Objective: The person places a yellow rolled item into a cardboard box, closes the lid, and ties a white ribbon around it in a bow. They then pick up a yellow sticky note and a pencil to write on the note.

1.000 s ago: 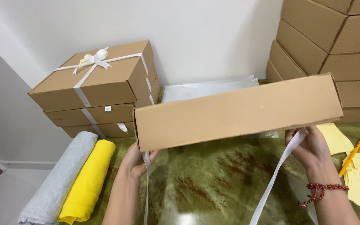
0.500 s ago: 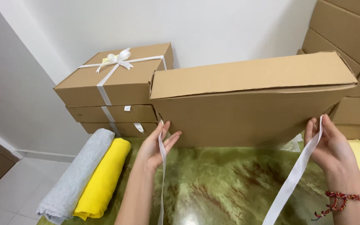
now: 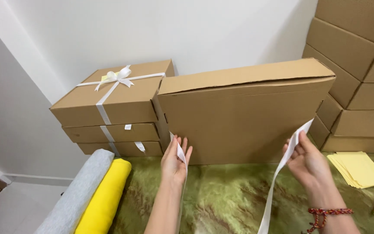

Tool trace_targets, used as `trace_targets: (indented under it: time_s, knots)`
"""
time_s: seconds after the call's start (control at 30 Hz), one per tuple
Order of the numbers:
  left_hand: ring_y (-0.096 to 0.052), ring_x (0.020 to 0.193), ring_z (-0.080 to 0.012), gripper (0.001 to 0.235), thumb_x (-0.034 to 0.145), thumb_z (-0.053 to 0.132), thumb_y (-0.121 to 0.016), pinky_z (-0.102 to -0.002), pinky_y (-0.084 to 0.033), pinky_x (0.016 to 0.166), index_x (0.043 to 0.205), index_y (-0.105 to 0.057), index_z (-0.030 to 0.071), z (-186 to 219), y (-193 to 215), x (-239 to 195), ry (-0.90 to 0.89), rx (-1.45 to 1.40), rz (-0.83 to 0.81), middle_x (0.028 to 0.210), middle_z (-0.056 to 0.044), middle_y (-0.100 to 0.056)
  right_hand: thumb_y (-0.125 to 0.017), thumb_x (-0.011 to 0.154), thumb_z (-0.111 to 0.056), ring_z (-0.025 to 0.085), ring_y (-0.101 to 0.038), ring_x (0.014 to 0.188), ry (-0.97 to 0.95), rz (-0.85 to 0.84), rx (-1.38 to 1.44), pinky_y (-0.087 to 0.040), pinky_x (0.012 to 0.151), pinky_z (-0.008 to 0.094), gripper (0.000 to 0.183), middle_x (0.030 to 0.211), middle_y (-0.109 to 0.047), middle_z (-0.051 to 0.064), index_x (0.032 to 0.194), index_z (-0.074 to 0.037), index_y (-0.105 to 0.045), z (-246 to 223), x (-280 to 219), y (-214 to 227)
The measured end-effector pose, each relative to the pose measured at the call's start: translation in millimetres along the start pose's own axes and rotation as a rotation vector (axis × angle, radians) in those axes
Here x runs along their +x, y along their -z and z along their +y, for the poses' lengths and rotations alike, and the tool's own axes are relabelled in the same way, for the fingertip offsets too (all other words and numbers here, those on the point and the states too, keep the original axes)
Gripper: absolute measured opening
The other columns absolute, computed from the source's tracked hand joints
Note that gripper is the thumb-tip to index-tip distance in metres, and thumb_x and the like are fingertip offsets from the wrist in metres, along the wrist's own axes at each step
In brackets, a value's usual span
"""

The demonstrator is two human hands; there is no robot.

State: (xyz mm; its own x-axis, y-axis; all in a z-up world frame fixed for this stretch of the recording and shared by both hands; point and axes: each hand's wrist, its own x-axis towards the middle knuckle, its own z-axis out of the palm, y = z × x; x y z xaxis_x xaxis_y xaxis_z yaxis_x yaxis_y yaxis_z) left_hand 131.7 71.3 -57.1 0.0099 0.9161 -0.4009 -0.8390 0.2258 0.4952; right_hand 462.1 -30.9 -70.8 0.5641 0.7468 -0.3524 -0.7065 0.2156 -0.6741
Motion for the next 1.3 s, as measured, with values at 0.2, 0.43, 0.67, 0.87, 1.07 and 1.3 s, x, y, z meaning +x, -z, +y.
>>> trace_targets:
  time_s: [0.2, 0.43, 0.67, 0.87, 1.07, 1.3]
  knots:
    - [-0.072, 0.113, -0.0209, 0.028, 0.093, 0.01, -0.076, -0.047, -0.058, 0.111, 0.121, -0.075, 0.006, -27.5, 0.3, 8.8, -0.101, -0.135, 0.025, 0.12, -0.01, -0.076, -0.073, 0.102, -0.028, 0.013, -0.068, 0.096, 0.147, -0.066, -0.137, -0.058, 0.09, 0.027, 0.026, 0.109, -0.075, 0.0, 0.125, -0.016, -0.072, 31.2, -9.4, -6.8]
    - [-0.067, 0.093, -0.0131, 0.021, 0.097, 0.014, -0.077, -0.032, -0.06, 0.085, 0.117, -0.078, 0.01, -53.6, -6.9, 6.7, -0.131, -0.124, 0.003, 0.112, -0.004, -0.077, -0.073, 0.1, -0.018, 0.017, -0.074, 0.099, 0.224, -0.143, -0.202, -0.062, 0.088, 0.027, 0.016, 0.114, -0.078, 0.005, 0.113, -0.009, -0.071, 34.0, -16.3, -20.5]
    - [-0.068, 0.097, -0.0114, 0.028, 0.092, 0.015, -0.08, -0.024, -0.054, 0.083, 0.117, -0.079, 0.003, -81.7, -10.8, -16.0, -0.078, 0.071, -0.054, 0.12, -0.012, -0.081, -0.079, 0.1, -0.012, 0.007, -0.055, 0.072, 0.338, -0.099, -0.367, -0.041, 0.058, 0.021, 0.014, 0.079, -0.062, 0.0, 0.088, -0.009, -0.072, 41.0, -30.6, -31.6]
    - [-0.079, 0.102, -0.0195, 0.041, 0.094, 0.012, -0.082, -0.024, -0.066, 0.085, 0.131, -0.071, -0.001, -101.4, -20.5, -22.7, 0.05, 0.129, -0.27, 0.122, -0.019, -0.079, -0.08, 0.096, -0.013, 0.013, -0.069, 0.073, 0.354, -0.126, -0.483, -0.053, 0.057, 0.019, 0.012, 0.08, -0.064, 0.005, 0.102, -0.005, -0.074, 61.5, -0.5, -19.4]
    - [-0.079, 0.109, -0.0208, 0.041, 0.09, 0.02, -0.088, -0.027, -0.066, 0.087, 0.122, -0.072, 0.001, -106.8, -36.2, -29.6, 0.068, 0.389, -0.371, 0.125, -0.016, -0.08, -0.081, 0.094, -0.011, 0.022, -0.073, 0.072, 0.254, -0.213, -0.507, -0.049, 0.049, 0.024, 0.022, 0.093, -0.075, 0.018, 0.108, 0.004, -0.074, 55.7, -36.9, -45.7]
    - [-0.067, 0.11, -0.0061, 0.059, 0.085, 0.042, -0.09, -0.022, -0.046, 0.098, 0.137, -0.077, 0.017, -101.0, -33.1, -15.6, 0.002, 0.741, -0.48, 0.12, 0.001, -0.08, -0.083, 0.09, -0.006, 0.024, -0.067, 0.054, 0.247, -0.258, -0.576, -0.044, 0.043, 0.027, 0.026, 0.078, -0.071, 0.02, 0.105, 0.012, -0.073, 79.4, -9.5, -39.8]
